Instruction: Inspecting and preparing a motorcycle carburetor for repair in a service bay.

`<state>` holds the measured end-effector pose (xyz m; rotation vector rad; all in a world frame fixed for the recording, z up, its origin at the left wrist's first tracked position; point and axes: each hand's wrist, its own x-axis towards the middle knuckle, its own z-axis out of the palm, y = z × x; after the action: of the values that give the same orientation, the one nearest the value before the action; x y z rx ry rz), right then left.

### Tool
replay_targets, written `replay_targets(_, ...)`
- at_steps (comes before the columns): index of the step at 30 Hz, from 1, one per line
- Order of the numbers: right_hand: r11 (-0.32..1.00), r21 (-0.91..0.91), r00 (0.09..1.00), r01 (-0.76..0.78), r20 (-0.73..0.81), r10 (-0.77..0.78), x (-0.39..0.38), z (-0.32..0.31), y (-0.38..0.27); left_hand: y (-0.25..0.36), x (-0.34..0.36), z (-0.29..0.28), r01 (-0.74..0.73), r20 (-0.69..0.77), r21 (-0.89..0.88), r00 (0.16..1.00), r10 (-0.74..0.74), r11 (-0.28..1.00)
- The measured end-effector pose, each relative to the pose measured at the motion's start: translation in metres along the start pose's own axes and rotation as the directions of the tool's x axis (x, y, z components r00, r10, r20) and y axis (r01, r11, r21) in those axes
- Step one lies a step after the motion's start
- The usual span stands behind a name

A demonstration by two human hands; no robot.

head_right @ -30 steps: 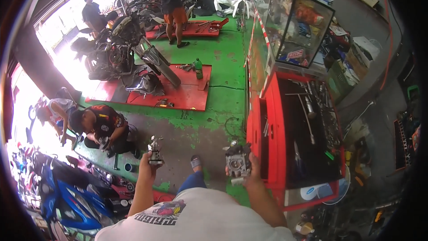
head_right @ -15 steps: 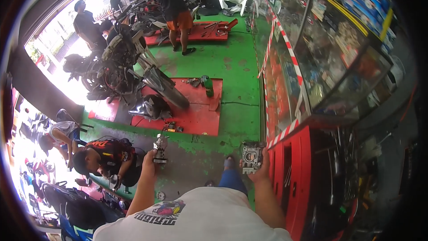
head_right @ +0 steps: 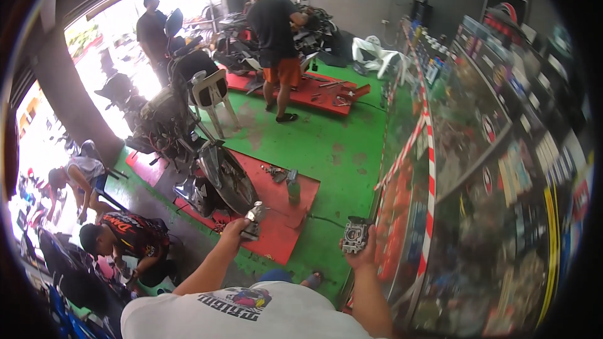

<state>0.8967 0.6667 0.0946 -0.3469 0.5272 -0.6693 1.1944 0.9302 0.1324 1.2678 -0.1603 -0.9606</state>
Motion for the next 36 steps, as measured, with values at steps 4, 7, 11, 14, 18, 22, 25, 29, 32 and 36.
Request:
replay_targets(4, 0.995, 0.094, 0.999, -0.022, -0.029, 0.024, 0.058, 0.001, -0.038, 0.02, 0.068, 0.052, 0.016, 0.045, 0.064, 0.999, -0.019, 0.998)
replay_targets(7, 0.998, 0.067, 0.999, -0.023, -0.047, 0.026, 0.095, -0.003, -0.062, 0.026, 0.121, 0.082, -0.007, 0.074, 0.128, 0.997, -0.003, 0.992)
replay_targets(11, 1.0, 0.0, 0.998, -0.032, -0.052, 0.032, 0.152, -0.009, -0.102, 0.041, 0.194, 0.135, 0.035, 0.048, 0.091, 0.998, -0.039, 0.995)
replay_targets(14, 0.999, -0.04, 1.0, -0.026, -0.003, 0.026, 0.212, -0.015, -0.136, 0.047, 0.265, 0.166, 0.009, 0.058, 0.059, 0.998, -0.013, 0.998)
replay_targets(18, 0.999, 0.009, 0.999, -0.038, -0.01, 0.038, 0.306, -0.011, -0.183, 0.063, 0.356, 0.198, -0.004, 0.028, 0.07, 1.0, 0.002, 0.998)
replay_targets(22, 0.996, 0.053, 0.995, -0.066, 0.08, 0.062, 0.387, 0.004, -0.227, 0.102, 0.439, 0.225, -0.008, 0.003, 0.055, 1.0, 0.008, 0.998)
replay_targets(25, 0.996, 0.042, 0.978, -0.08, 0.194, 0.07, 0.433, 0.012, -0.258, 0.13, 0.485, 0.24, -0.056, -0.039, 0.229, 0.997, 0.067, 0.972)
replay_targets(29, 0.989, -0.004, 0.889, -0.146, 0.439, 0.133, 0.523, 0.031, -0.315, 0.157, 0.539, 0.271, -0.02, -0.121, 0.158, 0.992, 0.04, 0.987)
replay_targets(32, 0.957, 0.042, 0.738, -0.287, 0.647, 0.193, 0.594, 0.056, -0.367, 0.168, 0.58, 0.292, -0.009, -0.206, 0.244, 0.977, 0.061, 0.97)
replay_targets(36, 0.979, -0.129, 0.299, -0.156, 0.939, 0.171, 0.657, 0.198, -0.477, 0.17, 0.618, 0.313, -0.047, -0.314, 0.258, 0.94, 0.13, 0.965)
